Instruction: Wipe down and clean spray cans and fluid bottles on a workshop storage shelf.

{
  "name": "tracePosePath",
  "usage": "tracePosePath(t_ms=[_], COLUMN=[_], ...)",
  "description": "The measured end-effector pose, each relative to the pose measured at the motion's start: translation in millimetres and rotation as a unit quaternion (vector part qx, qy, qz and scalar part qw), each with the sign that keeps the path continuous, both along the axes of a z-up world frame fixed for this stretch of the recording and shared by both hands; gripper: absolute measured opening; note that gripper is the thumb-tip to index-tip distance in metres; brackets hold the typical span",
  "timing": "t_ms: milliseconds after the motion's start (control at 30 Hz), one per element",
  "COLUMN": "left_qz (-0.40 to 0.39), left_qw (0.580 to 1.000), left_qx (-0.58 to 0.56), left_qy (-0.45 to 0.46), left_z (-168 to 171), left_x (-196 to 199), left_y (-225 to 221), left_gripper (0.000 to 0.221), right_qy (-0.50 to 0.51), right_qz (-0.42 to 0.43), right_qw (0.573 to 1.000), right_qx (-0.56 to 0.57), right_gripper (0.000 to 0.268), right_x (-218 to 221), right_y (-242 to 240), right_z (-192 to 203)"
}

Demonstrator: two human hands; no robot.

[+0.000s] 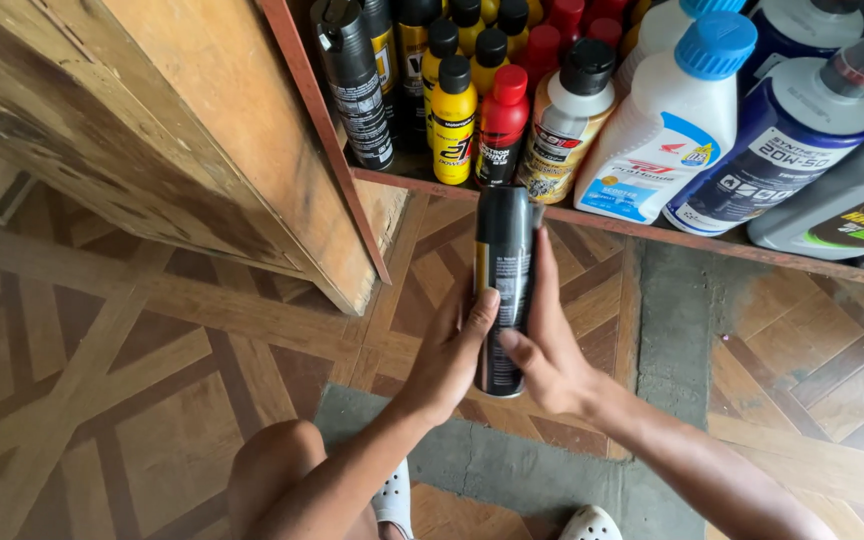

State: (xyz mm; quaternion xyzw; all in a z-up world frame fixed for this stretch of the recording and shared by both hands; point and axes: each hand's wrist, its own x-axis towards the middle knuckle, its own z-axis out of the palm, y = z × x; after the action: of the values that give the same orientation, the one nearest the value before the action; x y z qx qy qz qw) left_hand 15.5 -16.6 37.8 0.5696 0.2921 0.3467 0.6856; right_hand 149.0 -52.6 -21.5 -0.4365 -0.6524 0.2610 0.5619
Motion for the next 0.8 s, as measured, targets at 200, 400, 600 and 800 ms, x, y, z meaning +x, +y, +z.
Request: tracePosePath(t_ms=[200, 400, 600, 800], left_qz=[0.093, 0.016, -0.027, 0.141], left_qw=[0.992, 0.993, 0.996, 0.986], left_qx=[-0.077, -0.074, -0.06, -0.094], left_qy=[0.042, -0.088, -0.06, 0.007], left_z=[-44, -38, -30, -19], left_x=[0, -8, -2, -12], left_y=[16, 22, 17, 33], left_gripper=[0.058, 0.046, 0.056, 0.051], right_qy=[-0.172, -0.196, -0.095, 0.253], right_qz=[-0.046, -0.044, -0.038, 0.107], right_qw=[0.973, 0.964, 0.993, 0.948], right_qx=[0.146, 0.172, 0.059, -0.162], right_gripper=[0.101, 0.079, 0.087, 0.08], right_x=[-16, -18, -19, -47], right_y=[-9, -10, -6, -29], right_z=[-12, -11, 18, -6])
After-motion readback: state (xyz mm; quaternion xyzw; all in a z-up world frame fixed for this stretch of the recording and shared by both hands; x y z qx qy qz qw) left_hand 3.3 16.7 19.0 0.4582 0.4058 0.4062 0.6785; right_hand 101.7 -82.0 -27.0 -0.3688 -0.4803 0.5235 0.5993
